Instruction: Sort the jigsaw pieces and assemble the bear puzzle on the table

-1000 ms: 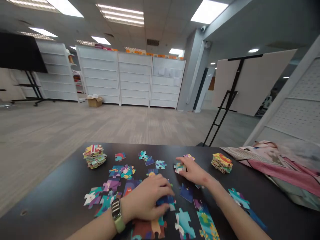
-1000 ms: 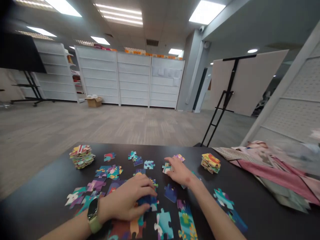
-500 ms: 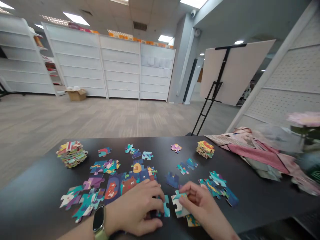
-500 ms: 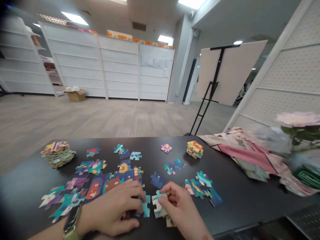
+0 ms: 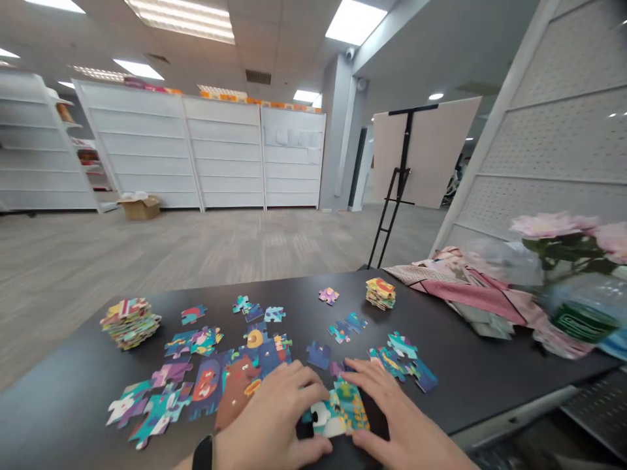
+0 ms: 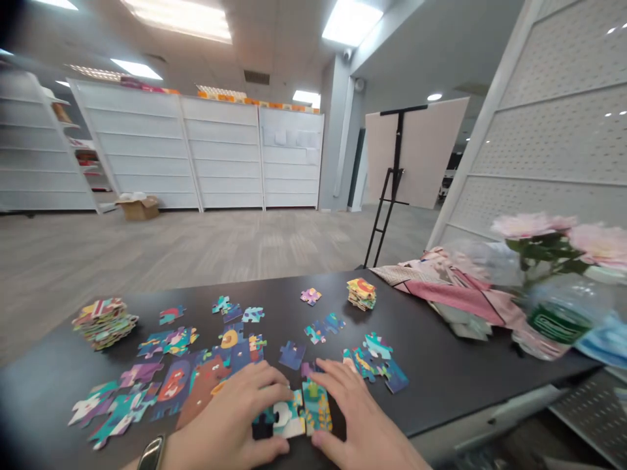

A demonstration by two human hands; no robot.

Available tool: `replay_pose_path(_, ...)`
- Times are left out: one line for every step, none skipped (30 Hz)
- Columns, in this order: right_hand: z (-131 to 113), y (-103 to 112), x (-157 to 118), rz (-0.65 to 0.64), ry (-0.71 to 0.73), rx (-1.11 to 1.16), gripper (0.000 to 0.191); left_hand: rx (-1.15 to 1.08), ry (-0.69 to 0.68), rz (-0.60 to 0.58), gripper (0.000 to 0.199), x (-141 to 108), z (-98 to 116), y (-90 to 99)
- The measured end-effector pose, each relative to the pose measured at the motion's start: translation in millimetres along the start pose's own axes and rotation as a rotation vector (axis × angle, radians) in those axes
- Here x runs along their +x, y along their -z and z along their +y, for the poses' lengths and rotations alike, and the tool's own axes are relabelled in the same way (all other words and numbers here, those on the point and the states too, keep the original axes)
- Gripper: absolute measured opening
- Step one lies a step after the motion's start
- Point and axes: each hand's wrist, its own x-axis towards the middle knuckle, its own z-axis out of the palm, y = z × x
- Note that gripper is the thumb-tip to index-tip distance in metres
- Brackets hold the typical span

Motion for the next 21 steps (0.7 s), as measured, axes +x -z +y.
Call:
replay_pose_path(3.7, 1.6, -2.1, -0.037, 0.005, -0.019, 0.058, 0.018, -0.002, -0.012, 0.050, 1.2, 0.6, -0.2)
replay_pose_path(6.1, 2.5, -3.2, -0.063, 0.004, -0.027, 0.057, 0.039, -0.006, -0.024, 0.049, 2.9, 1.0, -1.0)
replay_pose_path(7.6, 2.9, -3.7, -0.074, 0.003, -0.031, 0.054, 0.061, -0.009, -0.035, 0.048, 4.9, 1.0, -2.2)
replay_pose_path(8.5, 2.8, -3.6, -0.077, 0.000, -0.031, 0.052, 0.086, -0.016, -0.049, 0.049, 7.2, 0.7, -3.5)
replay_pose_path(9.2, 2.4, -3.3, -0.076, -0.003, -0.031, 0.051, 0.111, -0.028, -0.066, 0.049, 9.5, 0.1, -4.6)
replay_pose_path(10.1, 1.8, -2.9, -0.070, -0.003, -0.028, 0.052, 0.133, -0.044, -0.086, 0.048, 11.5, -0.8, -5.4)
replay_pose_path(11.4, 1.0, -2.6, -0.060, 0.000, -0.025, 0.052, 0.152, -0.061, -0.108, 0.047, 13.1, -1.8, -5.6)
replay_pose_path(12.9, 0.1, -2.6, -0.050, 0.008, -0.022, 0.052, 0.168, -0.080, -0.127, 0.046, 14.4, -2.8, -5.1)
replay_pose_path(14.5, -0.9, -2.7, -0.039, 0.021, -0.018, 0.052, 0.181, -0.099, -0.141, 0.044, 15.3, -3.6, -4.2)
replay_pose_path(16.0, -1.8, -3.1, -0.027, 0.034, -0.014, 0.053, 0.194, -0.121, -0.150, 0.043, 15.9, -4.4, -2.9)
replay_pose_path(17.2, -2.5, -3.6, -0.010, 0.046, -0.008, 0.053, 0.206, -0.145, -0.153, 0.043, 16.4, -5.1, -1.7)
replay_pose_path(17.9, -3.0, -4.2, 0.008, 0.057, -0.001, 0.052, 0.221, -0.173, -0.154, 0.042, 17.0, -5.9, -0.8)
replay_pose_path(18.2, -3.2, -4.7, 0.022, 0.066, 0.005, 0.052, 0.234, -0.206, -0.151, 0.041, 17.8, -7.0, -0.7)
replay_pose_path(18.0, -3.2, -5.2, 0.029, 0.070, 0.007, 0.051, 0.247, -0.237, -0.143, 0.039, 18.7, -8.5, -1.4)
replay_pose_path(17.6, -3.0, -5.5, 0.034, 0.068, 0.007, 0.050, 0.258, -0.269, -0.132, 0.037, 19.9, -10.6, -3.1)
replay_pose_path(17.2, -2.7, -5.6, 0.033, 0.063, 0.003, 0.050, 0.269, -0.302, -0.114, 0.034, 21.3, -13.1, -5.7)
replay_pose_path(16.7, -2.4, -5.6, 0.028, 0.059, -0.003, 0.050, 0.283, -0.335, -0.090, 0.029, 22.7, -16.1, -8.8)
replay_pose_path(16.5, -2.3, -5.5, 0.026, 0.055, -0.009, 0.050, 0.300, -0.369, -0.064, 0.025, 24.2, -19.2, -12.2)
replay_pose_path(16.5, -2.2, -5.2, 0.028, 0.053, -0.016, 0.050, 0.317, -0.399, -0.040, 0.021, 25.5, -22.3, -15.5)
replay_pose_path(16.8, -2.4, -4.9, 0.031, 0.052, -0.024, 0.050, 0.335, -0.420, -0.017, 0.017, 26.7, -25.2, -18.5)
replay_pose_path(17.2, -2.7, -4.5, 0.030, 0.055, -0.037, 0.050, 0.345, -0.436, -0.001, 0.015, 27.5, -27.8, -21.0)
